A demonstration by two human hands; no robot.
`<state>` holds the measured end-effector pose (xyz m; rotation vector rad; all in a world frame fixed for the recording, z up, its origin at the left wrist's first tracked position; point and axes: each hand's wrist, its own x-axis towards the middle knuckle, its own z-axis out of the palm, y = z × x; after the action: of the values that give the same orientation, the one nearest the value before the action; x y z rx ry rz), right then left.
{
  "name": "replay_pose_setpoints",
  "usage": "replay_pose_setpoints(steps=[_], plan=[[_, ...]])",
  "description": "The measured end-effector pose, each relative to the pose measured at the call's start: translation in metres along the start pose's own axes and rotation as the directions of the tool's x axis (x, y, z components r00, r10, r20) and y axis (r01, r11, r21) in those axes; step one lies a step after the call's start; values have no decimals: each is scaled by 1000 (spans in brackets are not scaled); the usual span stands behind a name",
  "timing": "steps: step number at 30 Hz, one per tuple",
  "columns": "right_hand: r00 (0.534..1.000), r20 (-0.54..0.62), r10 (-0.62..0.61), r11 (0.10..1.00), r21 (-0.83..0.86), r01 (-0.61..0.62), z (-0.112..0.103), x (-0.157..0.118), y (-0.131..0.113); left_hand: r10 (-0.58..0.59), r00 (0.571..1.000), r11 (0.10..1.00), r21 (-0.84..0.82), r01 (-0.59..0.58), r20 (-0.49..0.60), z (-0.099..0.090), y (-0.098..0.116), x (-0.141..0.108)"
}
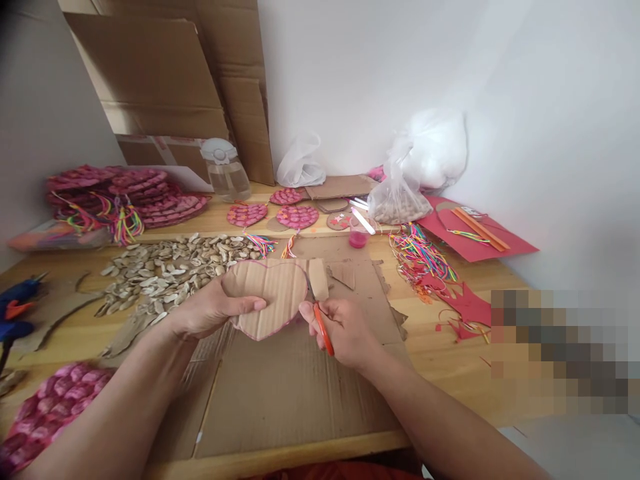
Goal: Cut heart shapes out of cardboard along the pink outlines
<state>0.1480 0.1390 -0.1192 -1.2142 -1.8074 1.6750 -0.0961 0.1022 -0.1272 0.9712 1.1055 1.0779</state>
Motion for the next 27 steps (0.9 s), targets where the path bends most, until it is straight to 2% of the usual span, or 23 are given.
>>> replay_pose_setpoints(steps=[5,11,21,27], plan=[[999,7,44,998,-34,-44,-5,-2,-11,8,998,999,33,-10,55,9,-2,2],[1000,-5,9,999,-43,-9,-5,-1,-9,-16,999,999,36,15,41,6,-2,2],[1000,-6,26,1000,-8,-26,0,-2,-14,-32,999,999,41,32,7,5,3,0],[1000,-16,10,1000,-2,-10,0,-1,-4,-41,999,998,45,40,8,4,2,1]])
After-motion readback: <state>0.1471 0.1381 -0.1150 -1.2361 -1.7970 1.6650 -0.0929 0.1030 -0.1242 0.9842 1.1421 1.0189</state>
